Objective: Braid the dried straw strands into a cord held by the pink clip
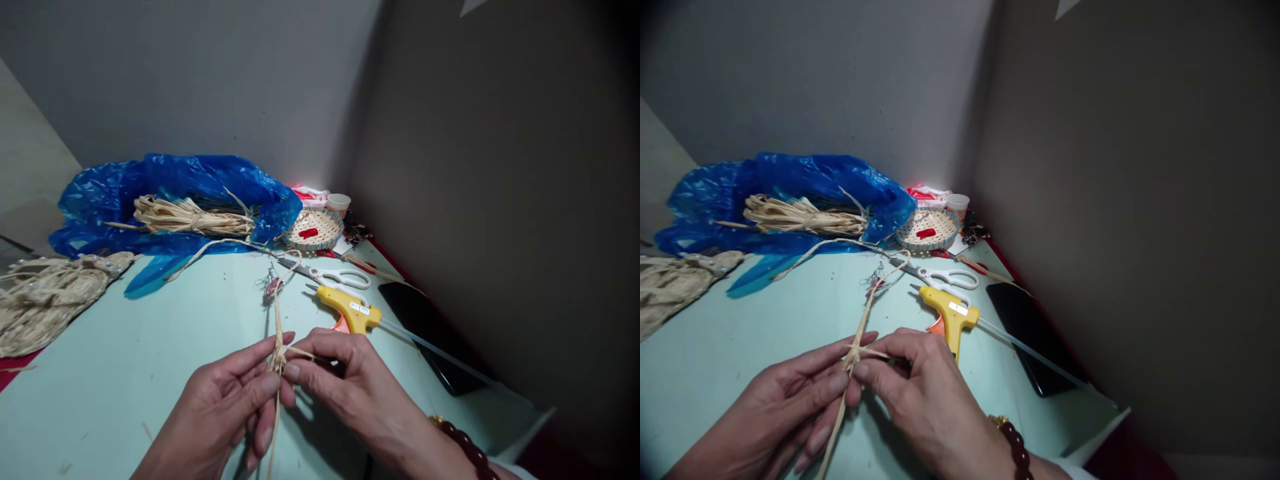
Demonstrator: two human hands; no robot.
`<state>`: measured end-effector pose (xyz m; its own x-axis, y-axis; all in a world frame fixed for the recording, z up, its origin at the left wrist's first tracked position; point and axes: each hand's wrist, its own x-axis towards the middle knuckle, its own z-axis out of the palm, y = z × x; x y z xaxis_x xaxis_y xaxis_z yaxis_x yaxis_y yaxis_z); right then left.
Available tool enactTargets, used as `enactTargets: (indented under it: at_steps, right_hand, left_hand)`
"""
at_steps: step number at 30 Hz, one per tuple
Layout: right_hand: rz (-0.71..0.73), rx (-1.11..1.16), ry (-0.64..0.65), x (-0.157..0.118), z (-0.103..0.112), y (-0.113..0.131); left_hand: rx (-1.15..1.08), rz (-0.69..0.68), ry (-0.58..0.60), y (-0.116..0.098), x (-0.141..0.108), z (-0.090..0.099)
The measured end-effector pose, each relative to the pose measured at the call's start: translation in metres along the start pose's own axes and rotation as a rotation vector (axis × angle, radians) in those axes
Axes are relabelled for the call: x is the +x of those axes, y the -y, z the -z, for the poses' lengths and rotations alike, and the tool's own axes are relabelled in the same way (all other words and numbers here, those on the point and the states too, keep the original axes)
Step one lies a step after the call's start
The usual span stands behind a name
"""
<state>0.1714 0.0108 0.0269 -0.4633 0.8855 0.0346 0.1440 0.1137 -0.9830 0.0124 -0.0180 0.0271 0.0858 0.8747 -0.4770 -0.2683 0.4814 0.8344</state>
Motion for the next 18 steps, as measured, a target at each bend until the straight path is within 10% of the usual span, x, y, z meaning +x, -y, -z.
enactTargets:
  at_steps: [18]
  right_hand:
    - [0.038,-0.598,0.045,-0.009,-0.004,-0.001]
  left_hand:
    - [0.139,-0.134,-0.047,0.015,0.015,0.013]
